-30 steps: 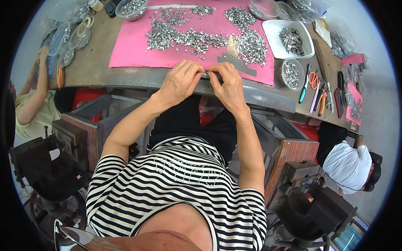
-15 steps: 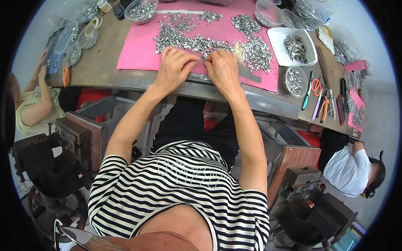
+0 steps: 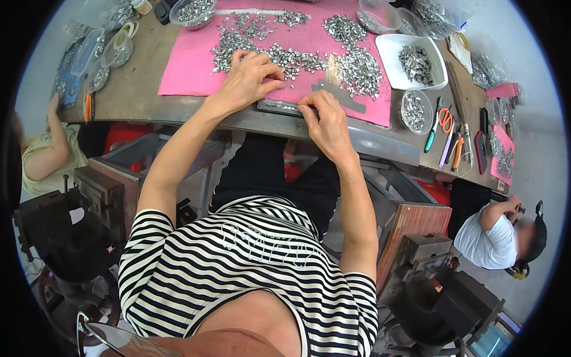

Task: Positioning small metal components on a template and using a manual hand-press machine.

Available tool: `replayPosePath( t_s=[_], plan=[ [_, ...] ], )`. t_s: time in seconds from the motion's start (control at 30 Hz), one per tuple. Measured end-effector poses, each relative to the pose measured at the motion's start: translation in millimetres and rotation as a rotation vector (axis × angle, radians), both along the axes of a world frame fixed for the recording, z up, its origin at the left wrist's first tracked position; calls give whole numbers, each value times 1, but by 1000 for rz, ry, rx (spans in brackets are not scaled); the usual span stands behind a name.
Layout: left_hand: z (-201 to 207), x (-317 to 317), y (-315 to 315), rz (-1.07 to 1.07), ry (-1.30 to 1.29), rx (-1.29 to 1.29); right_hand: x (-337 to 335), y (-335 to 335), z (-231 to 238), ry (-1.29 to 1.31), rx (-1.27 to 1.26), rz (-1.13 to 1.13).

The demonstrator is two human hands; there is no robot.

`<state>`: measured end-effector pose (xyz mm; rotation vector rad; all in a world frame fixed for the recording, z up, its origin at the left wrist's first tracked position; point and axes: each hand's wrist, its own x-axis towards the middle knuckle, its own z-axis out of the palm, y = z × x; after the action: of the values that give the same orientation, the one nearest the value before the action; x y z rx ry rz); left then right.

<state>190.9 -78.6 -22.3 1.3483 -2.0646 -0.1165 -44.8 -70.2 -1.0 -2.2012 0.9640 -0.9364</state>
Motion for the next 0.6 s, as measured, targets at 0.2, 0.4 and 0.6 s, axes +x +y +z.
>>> replayPosePath(
  t_s=[0.2,0.4,0.6],
  plan=[
    [-7,-2,-7,-17,-96,6,1,1,-4,7,-126,21],
    [-9,-3,-5,-25,-76,-105,4,1,-9,4,-197,15],
    [-6,-5,-4,-27,-95,-82,8,6,-10,89,-456,-50]
  ],
)
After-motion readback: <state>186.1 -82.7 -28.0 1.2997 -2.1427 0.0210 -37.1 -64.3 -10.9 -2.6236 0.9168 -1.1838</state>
